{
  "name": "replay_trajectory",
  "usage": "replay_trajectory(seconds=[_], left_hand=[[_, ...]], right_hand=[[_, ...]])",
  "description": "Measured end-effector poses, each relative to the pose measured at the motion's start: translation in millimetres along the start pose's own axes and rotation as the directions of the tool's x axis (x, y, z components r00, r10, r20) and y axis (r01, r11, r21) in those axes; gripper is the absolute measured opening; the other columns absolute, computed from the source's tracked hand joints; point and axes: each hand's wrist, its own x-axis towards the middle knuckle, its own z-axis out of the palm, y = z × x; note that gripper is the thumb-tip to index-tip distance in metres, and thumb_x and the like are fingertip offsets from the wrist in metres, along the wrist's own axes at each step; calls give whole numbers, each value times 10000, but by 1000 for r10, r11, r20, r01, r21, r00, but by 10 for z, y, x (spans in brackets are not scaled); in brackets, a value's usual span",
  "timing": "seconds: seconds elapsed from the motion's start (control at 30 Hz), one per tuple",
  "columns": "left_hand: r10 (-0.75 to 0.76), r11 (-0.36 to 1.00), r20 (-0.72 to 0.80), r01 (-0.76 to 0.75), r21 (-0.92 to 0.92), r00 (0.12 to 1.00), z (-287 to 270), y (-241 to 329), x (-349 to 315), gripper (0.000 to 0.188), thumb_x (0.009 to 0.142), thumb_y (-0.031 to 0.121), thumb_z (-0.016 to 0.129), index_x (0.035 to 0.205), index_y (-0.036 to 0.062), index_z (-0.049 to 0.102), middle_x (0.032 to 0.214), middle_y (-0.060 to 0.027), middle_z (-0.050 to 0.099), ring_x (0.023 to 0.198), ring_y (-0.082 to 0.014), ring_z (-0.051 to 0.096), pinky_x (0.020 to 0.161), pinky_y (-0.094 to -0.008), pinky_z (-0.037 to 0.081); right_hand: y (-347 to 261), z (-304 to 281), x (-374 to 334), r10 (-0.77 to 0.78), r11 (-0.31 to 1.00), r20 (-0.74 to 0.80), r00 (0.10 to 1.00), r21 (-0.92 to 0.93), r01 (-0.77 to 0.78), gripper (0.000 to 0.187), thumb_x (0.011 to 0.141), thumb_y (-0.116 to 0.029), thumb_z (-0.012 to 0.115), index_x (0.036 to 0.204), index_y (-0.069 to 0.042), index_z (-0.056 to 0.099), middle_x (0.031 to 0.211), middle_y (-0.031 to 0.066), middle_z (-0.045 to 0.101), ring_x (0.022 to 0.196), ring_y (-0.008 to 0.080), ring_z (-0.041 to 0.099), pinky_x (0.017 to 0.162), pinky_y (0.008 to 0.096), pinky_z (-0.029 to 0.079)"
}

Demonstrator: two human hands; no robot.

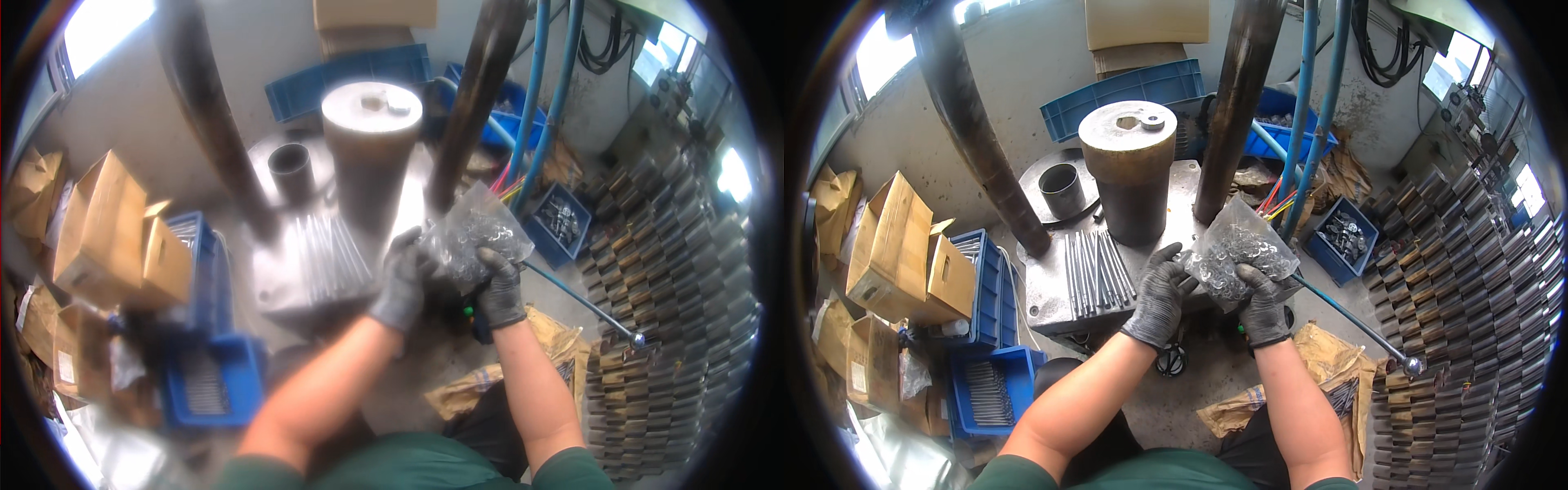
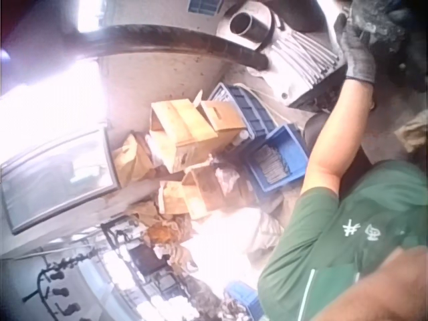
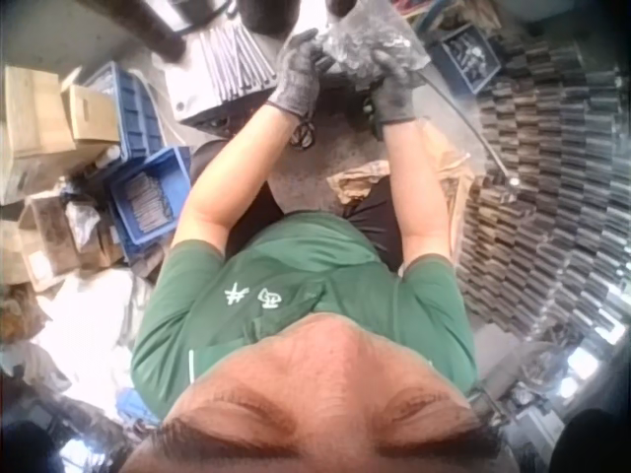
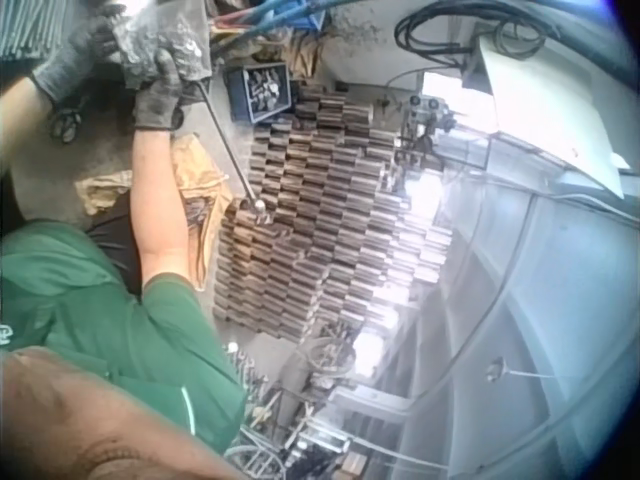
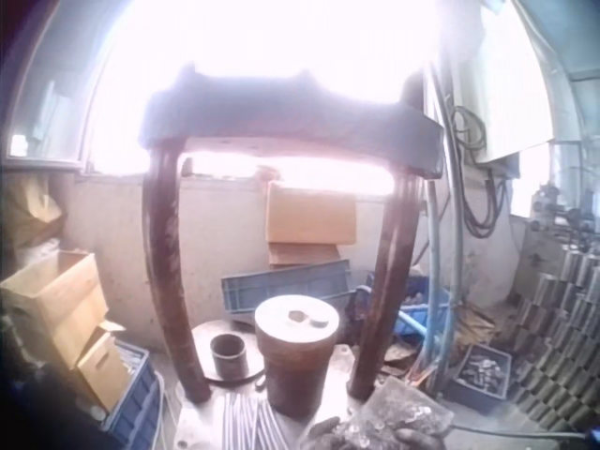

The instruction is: The worker is sorting and preparing metal fasteners or bolts at an industrial workstation.

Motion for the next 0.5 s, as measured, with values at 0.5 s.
replay_trajectory(seconds=[0.5], left_hand=[[-114,808,349,-117,577,930,-364,369,665,340,979,292,606,1183,35,695,1131,-91,687,1045,-186,658,797,-351,585]], right_hand=[[535,-360,363,-95,991,155,983,-74,107,260,919,-37,694,1178,-53,675,1108,57,699,975,149,686,840,321,596]])
